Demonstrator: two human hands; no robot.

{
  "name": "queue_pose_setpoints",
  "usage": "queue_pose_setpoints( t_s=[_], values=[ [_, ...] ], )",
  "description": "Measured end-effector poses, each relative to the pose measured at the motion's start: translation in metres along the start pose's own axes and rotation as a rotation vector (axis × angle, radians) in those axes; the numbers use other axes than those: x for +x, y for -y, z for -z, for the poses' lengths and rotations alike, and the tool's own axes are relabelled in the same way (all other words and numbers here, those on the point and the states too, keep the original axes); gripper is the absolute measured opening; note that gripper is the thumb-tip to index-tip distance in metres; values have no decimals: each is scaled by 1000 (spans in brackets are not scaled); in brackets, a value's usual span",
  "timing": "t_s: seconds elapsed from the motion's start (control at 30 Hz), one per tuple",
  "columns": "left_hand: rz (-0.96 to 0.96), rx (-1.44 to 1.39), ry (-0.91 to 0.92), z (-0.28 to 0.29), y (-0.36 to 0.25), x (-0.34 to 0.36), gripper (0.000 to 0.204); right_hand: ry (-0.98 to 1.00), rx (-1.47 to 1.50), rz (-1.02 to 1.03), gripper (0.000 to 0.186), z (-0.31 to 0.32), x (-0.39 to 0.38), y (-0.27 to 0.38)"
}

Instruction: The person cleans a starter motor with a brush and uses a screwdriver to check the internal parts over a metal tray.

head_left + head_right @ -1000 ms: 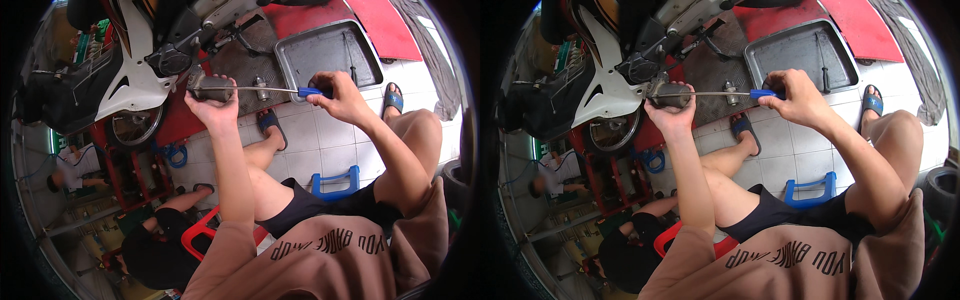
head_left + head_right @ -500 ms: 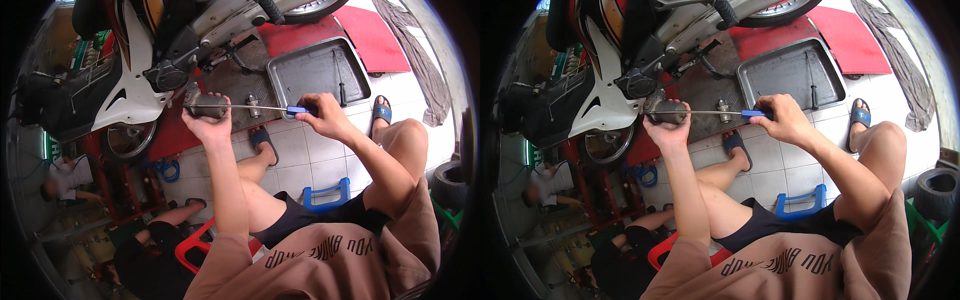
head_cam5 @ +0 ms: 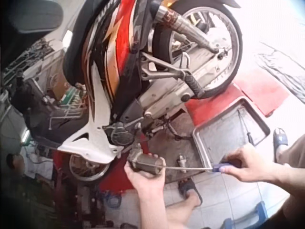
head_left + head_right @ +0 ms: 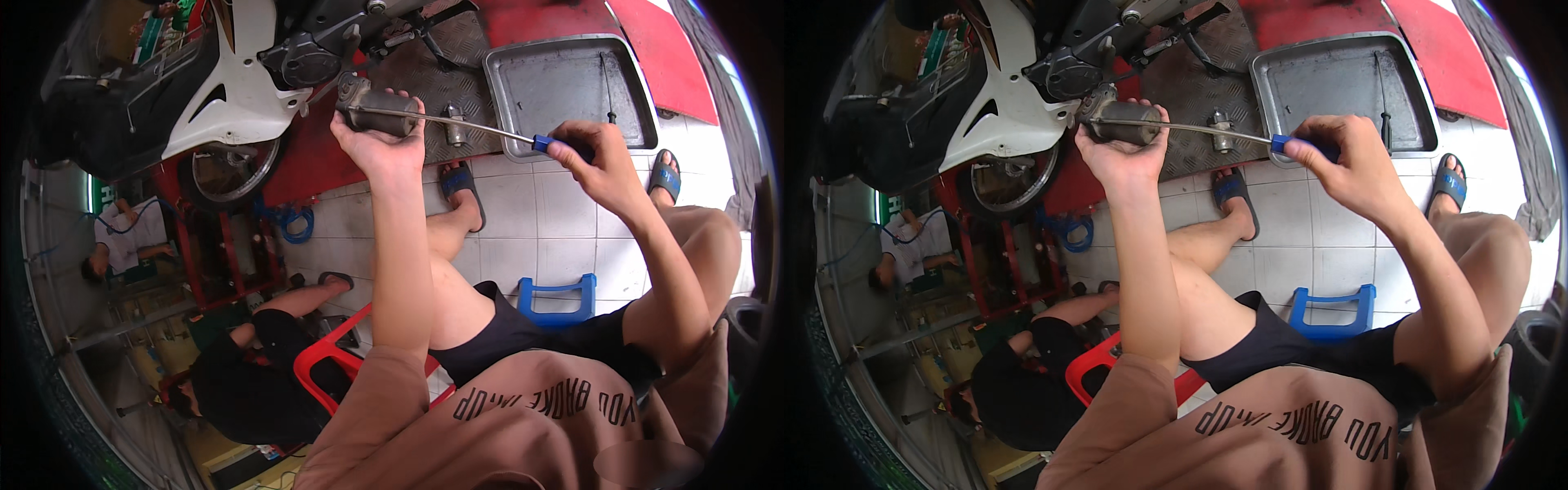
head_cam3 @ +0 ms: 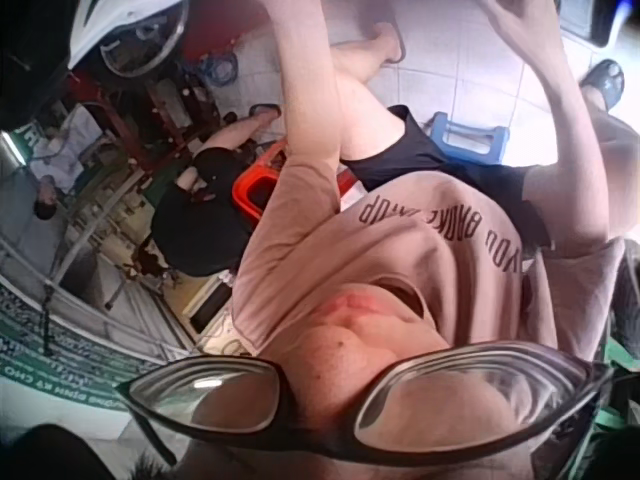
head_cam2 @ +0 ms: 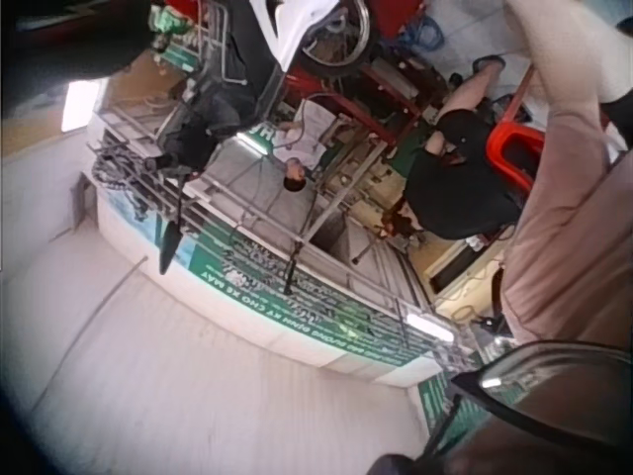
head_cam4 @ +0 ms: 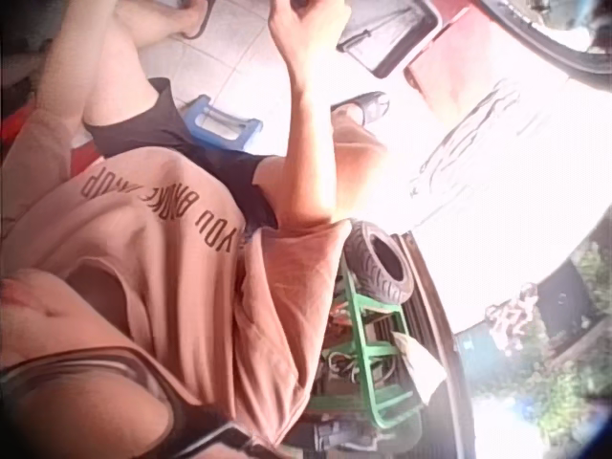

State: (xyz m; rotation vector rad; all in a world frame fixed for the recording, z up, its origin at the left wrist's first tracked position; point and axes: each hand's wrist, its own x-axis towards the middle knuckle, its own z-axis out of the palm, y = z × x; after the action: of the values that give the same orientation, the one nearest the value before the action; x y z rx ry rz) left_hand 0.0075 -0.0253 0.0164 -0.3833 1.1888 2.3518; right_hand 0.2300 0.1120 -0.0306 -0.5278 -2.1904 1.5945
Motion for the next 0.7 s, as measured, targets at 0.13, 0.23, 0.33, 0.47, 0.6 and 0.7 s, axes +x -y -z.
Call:
queue_pose_setpoints(
  t_s=[0.13, 0.23, 0.33, 0.47, 0.6, 0.7],
  values=[
    [-5, -53, 13, -1, -1, 0, 54, -43, -3, -22, 30, 5, 0, 12],
    [11, -85, 3, 0, -1, 3, 57, -38, -77, -70, 23, 3, 5, -1],
    [31, -115, 0, 3, 2, 5, 59, -16, -65, -102, 25, 2, 4, 4],
    [13, -175, -4, -3, 9, 16, 58, -68, -55, 5, 31, 3, -4, 6],
    [-1, -151, -10, -6, 19, 22, 56, -17, 74, -228, 34, 3, -8, 1],
    [16, -159, -11, -4, 17, 22, 56, -19, 117, -161, 27, -7, -5, 3]
  ],
)
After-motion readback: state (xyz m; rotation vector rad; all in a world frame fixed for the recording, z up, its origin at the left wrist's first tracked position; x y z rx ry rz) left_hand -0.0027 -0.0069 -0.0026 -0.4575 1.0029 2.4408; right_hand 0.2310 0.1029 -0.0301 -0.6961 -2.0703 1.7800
